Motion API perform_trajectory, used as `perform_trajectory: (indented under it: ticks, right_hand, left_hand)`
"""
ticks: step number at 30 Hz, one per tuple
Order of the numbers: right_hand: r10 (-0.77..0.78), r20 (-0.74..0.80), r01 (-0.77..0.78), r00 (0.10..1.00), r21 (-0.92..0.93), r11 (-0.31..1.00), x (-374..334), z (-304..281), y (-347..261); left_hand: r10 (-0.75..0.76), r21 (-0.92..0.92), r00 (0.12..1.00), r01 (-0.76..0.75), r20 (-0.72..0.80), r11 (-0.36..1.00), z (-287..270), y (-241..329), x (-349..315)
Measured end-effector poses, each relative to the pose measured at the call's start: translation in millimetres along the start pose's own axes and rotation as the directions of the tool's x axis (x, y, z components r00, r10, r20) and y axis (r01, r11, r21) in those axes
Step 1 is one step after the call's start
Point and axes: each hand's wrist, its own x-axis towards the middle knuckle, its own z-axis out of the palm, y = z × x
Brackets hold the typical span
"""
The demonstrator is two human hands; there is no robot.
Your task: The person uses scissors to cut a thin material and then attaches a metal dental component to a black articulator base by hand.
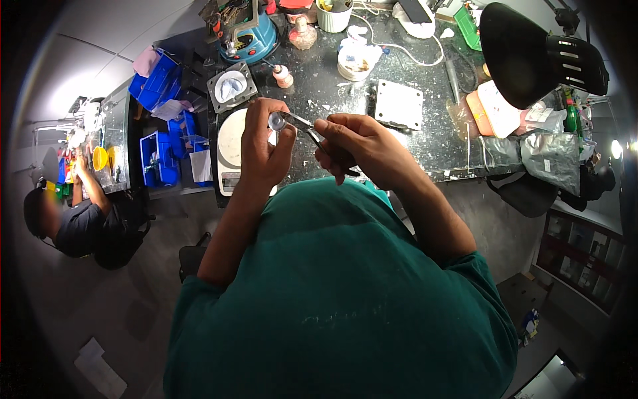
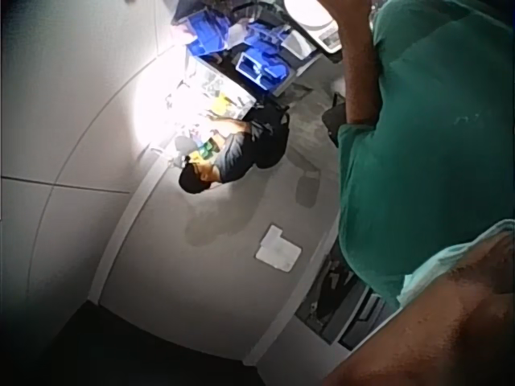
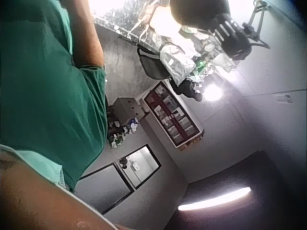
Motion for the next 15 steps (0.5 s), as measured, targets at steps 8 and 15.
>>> perform_trajectory:
  ticks: [8,15]
  right_hand:
    - [0.094,-0.021,-0.092,0.995,0.076,0.993,-4,2,-15]
    - [0.036,-0.005,-0.036,0.999,0.044,0.998,1,-4,-3]
  left_hand:
    - [-0.003,-0.007,0.999,0.003,0.035,1.000,-2,-2,0]
    - [-0.020,0.012,0.998,0.019,0.067,1.000,-3,-3,0]
